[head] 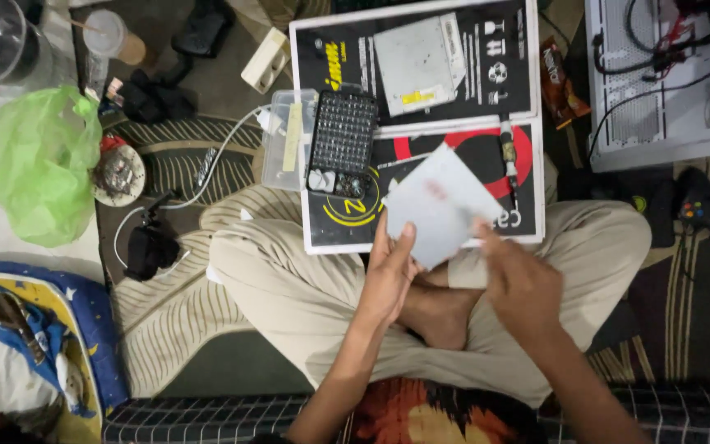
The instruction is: Disassembling an electronic optical drive using precision tools and manual manipulation of small parts.
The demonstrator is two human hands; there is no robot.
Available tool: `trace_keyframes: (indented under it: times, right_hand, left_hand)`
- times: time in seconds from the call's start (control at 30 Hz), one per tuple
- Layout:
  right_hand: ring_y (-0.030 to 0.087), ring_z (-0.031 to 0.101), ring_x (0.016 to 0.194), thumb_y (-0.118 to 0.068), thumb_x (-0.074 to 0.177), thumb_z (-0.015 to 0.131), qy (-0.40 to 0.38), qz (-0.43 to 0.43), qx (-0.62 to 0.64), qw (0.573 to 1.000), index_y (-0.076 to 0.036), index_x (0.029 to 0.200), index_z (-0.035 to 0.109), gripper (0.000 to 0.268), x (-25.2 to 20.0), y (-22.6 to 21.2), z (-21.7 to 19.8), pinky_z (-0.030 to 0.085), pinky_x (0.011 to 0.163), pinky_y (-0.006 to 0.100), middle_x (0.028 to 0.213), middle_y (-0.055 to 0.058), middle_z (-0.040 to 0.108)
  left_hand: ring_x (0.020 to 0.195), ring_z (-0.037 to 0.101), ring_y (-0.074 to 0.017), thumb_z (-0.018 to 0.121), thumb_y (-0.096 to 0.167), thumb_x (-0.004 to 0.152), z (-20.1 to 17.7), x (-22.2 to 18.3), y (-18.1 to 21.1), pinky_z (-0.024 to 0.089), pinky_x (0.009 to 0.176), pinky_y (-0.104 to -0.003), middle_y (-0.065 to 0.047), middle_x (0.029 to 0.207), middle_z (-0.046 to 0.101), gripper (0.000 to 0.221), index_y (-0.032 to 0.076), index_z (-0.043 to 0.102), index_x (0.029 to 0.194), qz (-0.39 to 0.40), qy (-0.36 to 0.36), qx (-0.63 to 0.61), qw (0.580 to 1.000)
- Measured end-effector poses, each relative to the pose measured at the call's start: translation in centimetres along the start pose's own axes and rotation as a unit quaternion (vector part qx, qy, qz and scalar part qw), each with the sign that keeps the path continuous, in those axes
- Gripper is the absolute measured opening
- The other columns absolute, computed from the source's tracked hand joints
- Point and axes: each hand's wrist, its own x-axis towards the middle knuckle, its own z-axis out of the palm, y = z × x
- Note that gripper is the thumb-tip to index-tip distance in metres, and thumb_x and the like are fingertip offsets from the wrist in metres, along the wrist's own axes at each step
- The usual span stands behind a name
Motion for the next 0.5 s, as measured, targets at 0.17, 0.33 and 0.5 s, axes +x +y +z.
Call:
trace_keyframes:
  times: [0.17, 0.33, 0.5]
  right_hand:
    - [0.018, 0.072, 0.076, -0.009, 0.105, 0.065, 0.036, 0.014, -0.01, 0.999, -0.02, 0.137, 0.076, 0.036, 1.4, 0.7, -0.3, 0.055, 0.069, 0.029, 0.093, -0.002, 0.076]
    - [0.02, 0.072, 0.074, 0.0, 0.102, 0.066, 0.025, 0.034, 0.031, 0.999, -0.014, 0.137, 0.075, 0.039, -1.7, 1.8, -0.2, 0.054, 0.068, 0.028, 0.098, 0.004, 0.079]
    - [0.021, 0.074, 0.085, -0.005, 0.103, 0.067, 0.057, 0.023, 0.01, 0.998, -0.014, 0.137, 0.074, 0.036, 0.0, 1.5, 0.2, 0.055, 0.071, 0.031, 0.11, 0.004, 0.079]
  left_hand:
    - [0.098, 0.069, -0.0161, 0.057, 0.026, 0.105, 0.1, -0.7, -0.1, 0.064, 0.078, -0.031, -0.01, 0.118, 0.065, 0.068, 0.019, 0.024, 0.164, 0.002, 0.015, 0.023, 1.0]
    - [0.105, 0.069, -0.0217, 0.054, 0.025, 0.106, -0.9, 0.2, 1.6, 0.062, 0.09, -0.046, -0.014, 0.125, 0.065, 0.063, 0.022, 0.026, 0.163, 0.058, 0.03, -0.01, 0.998]
    - [0.106, 0.071, -0.0253, 0.055, 0.023, 0.106, 0.2, -0.5, 0.1, 0.062, 0.088, -0.049, -0.016, 0.124, 0.065, 0.061, 0.018, 0.03, 0.162, 0.015, -0.015, 0.002, 1.0]
